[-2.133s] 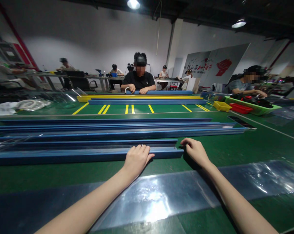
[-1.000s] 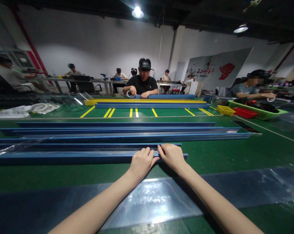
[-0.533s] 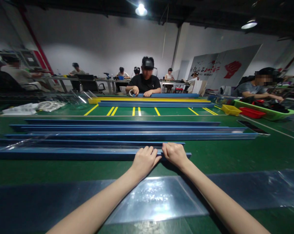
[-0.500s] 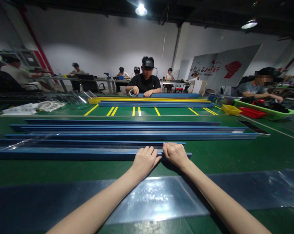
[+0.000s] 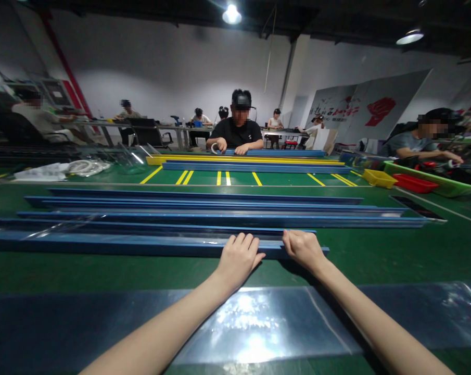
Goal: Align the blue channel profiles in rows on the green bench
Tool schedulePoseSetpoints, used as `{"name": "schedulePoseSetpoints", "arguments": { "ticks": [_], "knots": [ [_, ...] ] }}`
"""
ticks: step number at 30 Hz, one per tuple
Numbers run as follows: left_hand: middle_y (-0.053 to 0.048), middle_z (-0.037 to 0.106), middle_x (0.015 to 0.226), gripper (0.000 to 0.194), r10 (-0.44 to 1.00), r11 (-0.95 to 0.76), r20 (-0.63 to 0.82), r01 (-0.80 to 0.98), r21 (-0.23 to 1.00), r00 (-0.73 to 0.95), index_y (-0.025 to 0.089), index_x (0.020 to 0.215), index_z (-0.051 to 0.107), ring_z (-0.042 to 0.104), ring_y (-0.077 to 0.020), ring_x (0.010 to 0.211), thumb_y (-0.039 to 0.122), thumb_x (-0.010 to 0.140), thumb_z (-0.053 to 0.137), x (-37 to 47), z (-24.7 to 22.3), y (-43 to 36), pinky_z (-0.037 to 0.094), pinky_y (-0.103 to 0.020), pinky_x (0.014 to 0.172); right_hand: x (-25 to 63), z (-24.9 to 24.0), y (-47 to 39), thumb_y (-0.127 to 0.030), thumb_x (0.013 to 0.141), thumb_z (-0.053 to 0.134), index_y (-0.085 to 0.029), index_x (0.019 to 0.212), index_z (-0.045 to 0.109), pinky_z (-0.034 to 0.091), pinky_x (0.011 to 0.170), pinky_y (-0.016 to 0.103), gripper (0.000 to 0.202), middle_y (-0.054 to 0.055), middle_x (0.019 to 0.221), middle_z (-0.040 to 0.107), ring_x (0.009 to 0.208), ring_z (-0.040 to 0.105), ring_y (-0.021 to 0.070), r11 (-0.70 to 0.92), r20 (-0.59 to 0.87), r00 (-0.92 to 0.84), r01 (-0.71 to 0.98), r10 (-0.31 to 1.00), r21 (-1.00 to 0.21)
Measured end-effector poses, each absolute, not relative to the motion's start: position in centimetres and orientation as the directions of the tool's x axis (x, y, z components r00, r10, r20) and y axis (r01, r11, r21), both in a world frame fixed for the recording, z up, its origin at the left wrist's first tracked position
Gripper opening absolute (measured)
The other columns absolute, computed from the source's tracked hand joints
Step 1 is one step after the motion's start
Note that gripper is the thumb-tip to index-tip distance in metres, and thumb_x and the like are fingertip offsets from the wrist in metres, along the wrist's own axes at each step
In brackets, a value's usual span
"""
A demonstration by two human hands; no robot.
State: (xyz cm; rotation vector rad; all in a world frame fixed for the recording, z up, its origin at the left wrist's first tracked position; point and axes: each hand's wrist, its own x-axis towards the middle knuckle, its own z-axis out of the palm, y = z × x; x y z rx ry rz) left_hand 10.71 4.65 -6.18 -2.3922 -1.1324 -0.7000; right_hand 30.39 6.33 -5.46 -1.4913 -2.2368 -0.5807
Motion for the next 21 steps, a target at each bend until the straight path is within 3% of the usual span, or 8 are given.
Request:
{"name": "schedulePoseSetpoints", "arguments": {
  "ticks": [4, 12, 21],
  "knots": [
    [-0.004, 0.056, 0.08, 0.026, 0.598, -0.583, 0.595, 0.801, -0.137, 0.537, 0.015, 0.087, 0.053, 0.05, -0.0192, 0.076, 0.039, 0.078, 0.056, 10.7, -6.2, 4.7, 0.033, -0.031, 0.064, 32.8, -5.7, 6.4, -0.028, 0.088, 0.02, -0.017, 0.05, 0.055, 0.025, 0.049, 0.026, 0.052, 0.006, 0.047, 0.056, 0.043, 0.046, 0.0106, 0.353, 0.555, -0.377, 0.923, 0.742, 0.155],
    [-0.003, 0.056, 0.077, 0.025, 0.589, -0.56, 0.617, 0.814, -0.154, 0.523, 0.015, 0.08, 0.053, 0.049, -0.019, 0.074, 0.04, 0.076, 0.058, 10.7, -6.3, 4.8, 0.033, -0.031, 0.066, 37.2, -5.7, 6.1, -0.023, 0.087, 0.029, -0.017, 0.042, 0.046, 0.025, 0.046, 0.023, 0.049, 0.002, 0.04, 0.05, 0.036, 0.039, 0.0073, 0.359, 0.709, -0.434, 0.895, 0.556, 0.266],
    [-0.002, 0.056, 0.071, 0.025, 0.577, -0.543, 0.632, 0.821, -0.177, 0.518, 0.015, 0.073, 0.052, 0.05, -0.0184, 0.07, 0.039, 0.076, 0.058, 10.7, -6.3, 4.7, 0.032, -0.03, 0.061, 37.2, -5.8, 5.8, -0.021, 0.086, 0.031, -0.016, 0.042, 0.047, 0.025, 0.046, 0.023, 0.047, 0.001, 0.041, 0.051, 0.038, 0.042, 0.0074, 0.32, 0.744, -0.409, 0.908, 0.528, 0.271]
  ]
}}
